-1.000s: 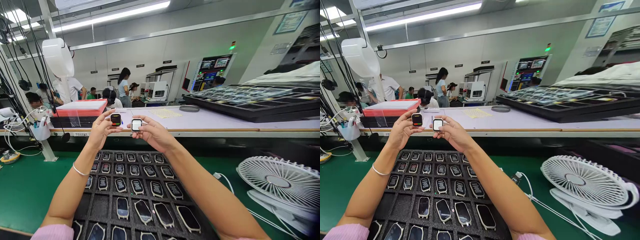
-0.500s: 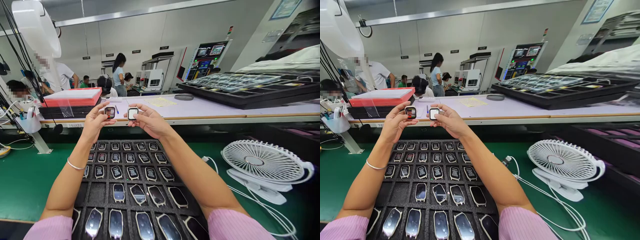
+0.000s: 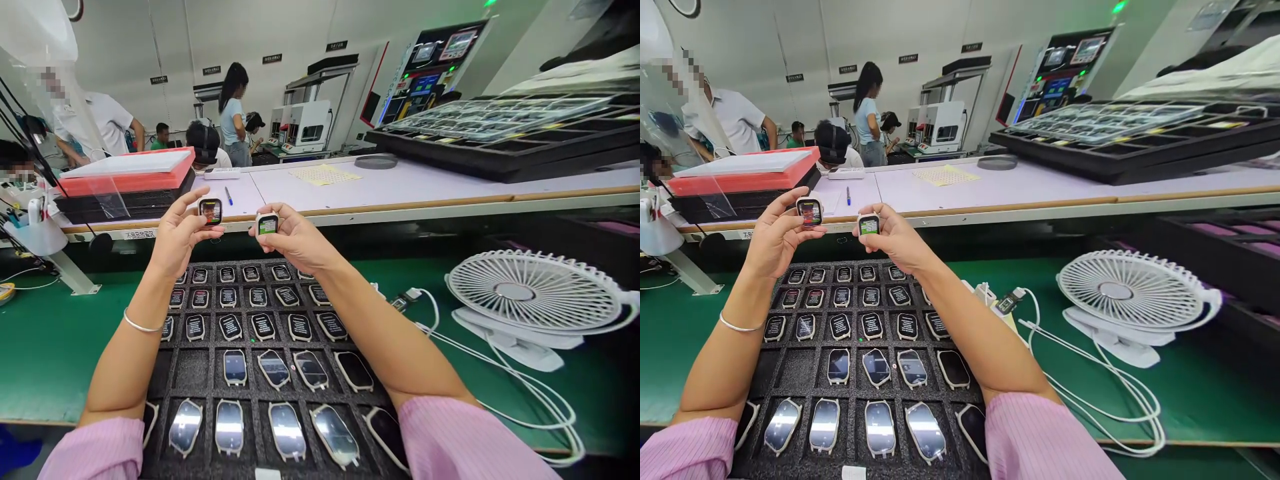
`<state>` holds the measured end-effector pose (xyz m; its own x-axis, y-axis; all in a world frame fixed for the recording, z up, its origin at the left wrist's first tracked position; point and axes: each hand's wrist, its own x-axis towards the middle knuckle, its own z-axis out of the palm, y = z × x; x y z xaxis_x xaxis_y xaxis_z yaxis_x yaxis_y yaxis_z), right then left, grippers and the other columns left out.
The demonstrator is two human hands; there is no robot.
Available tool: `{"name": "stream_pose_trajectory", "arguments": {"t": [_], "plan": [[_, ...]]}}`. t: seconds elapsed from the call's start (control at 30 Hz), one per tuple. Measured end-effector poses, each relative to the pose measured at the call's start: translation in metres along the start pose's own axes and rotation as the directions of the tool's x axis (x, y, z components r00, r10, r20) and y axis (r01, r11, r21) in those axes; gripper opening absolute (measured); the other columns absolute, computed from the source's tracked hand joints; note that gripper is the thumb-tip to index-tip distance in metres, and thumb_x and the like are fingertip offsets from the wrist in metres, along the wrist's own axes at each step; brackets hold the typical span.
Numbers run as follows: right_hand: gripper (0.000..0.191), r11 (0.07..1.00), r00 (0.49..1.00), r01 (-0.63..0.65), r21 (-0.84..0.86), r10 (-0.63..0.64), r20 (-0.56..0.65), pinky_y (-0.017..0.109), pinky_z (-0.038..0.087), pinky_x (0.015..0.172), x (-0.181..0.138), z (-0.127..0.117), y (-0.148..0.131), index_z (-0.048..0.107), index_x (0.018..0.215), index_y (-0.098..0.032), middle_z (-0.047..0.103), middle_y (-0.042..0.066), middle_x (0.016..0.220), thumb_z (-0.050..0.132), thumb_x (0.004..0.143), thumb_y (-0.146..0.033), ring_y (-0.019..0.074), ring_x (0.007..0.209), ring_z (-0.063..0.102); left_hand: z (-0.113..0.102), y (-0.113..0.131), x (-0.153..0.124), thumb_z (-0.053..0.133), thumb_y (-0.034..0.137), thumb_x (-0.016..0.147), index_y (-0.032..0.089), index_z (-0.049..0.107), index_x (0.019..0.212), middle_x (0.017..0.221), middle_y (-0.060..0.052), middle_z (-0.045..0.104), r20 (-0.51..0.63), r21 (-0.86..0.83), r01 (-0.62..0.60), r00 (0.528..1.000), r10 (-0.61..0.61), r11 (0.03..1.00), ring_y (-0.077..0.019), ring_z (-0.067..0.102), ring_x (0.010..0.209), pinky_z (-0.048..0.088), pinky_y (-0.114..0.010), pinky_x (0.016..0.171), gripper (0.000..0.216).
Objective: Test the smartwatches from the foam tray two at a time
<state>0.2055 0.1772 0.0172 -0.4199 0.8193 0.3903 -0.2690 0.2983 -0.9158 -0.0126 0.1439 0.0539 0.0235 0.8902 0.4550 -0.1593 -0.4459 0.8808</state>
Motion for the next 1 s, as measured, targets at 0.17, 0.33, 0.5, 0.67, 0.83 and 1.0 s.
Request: {"name": "stream_pose_trajectory", "arguments": {"t": [0.17,0.33,0.5,0.67,0.83,1.0], "plan": [[0.054,0.999,1.0,-0.027,0.03,0.027,0.001,0.03,0.047,0.065,-0.002,-0.003,0.001,0.051,0.115,-0.022,0.068,0.002,0.095,0.079,0.069,-0.019,0.0119,0.065,0.056,0.003,-0.004,0.0,0.063,0.013,0.071,0.021,0.065,0.116,0.087,0.001,0.069,-0.004,-0.012,0.021,1.0,-0.021,1.0,-0.012,0.071,0.065,0.062,-0.026,0.068,0.045],[0.05,0.999,1.0,-0.027,0.04,0.027,0.002,0.031,0.047,0.064,-0.003,-0.002,0.001,0.053,0.115,-0.023,0.069,0.002,0.095,0.078,0.072,-0.024,0.0124,0.065,0.056,0.009,-0.009,-0.001,0.063,0.013,0.071,0.021,0.064,0.119,0.082,0.002,0.069,0.03,-0.01,0.061,0.998,-0.061,0.998,-0.0129,0.072,0.066,0.063,-0.027,0.069,0.048],[0.048,0.999,1.0,-0.014,0.031,0.014,-0.008,0.029,0.044,0.06,-0.003,-0.002,0.002,0.053,0.113,-0.022,0.07,0.003,0.094,0.08,0.073,-0.027,0.0111,0.063,0.052,0.013,-0.01,-0.003,0.064,0.014,0.072,0.021,0.063,0.121,0.084,0.002,0.068,0.067,-0.023,0.079,0.995,-0.077,0.997,-0.0123,0.072,0.065,0.063,-0.027,0.069,0.05],[0.049,0.999,0.999,-0.019,0.048,0.02,-0.028,0.03,0.044,0.062,-0.004,0.0,-0.003,0.053,0.111,-0.023,0.067,0.001,0.092,0.077,0.068,-0.018,0.0117,0.064,0.052,0.015,-0.011,-0.004,0.064,0.016,0.072,0.018,0.06,0.124,0.087,0.001,0.069,0.072,-0.022,0.098,0.993,-0.096,0.995,-0.0127,0.073,0.066,0.063,-0.027,0.07,0.052],[0.053,0.998,0.999,-0.034,0.056,0.035,-0.022,0.03,0.046,0.064,-0.004,0.0,-0.004,0.052,0.113,-0.023,0.065,0.0,0.091,0.074,0.065,-0.014,0.0116,0.064,0.054,0.016,-0.015,-0.004,0.063,0.017,0.073,0.018,0.057,0.126,0.087,0.001,0.07,0.061,-0.01,0.136,0.989,-0.135,0.991,-0.0139,0.074,0.067,0.063,-0.028,0.071,0.053],[0.05,0.998,1.0,-0.027,0.056,0.027,-0.006,0.029,0.047,0.064,-0.005,0.001,-0.004,0.053,0.113,-0.023,0.067,0.0,0.09,0.072,0.068,-0.014,0.0111,0.063,0.055,0.017,-0.019,-0.003,0.063,0.018,0.072,0.017,0.058,0.121,0.084,0.002,0.069,0.061,-0.02,0.142,0.988,-0.141,0.99,-0.0136,0.074,0.064,0.062,-0.028,0.069,0.049]]}}
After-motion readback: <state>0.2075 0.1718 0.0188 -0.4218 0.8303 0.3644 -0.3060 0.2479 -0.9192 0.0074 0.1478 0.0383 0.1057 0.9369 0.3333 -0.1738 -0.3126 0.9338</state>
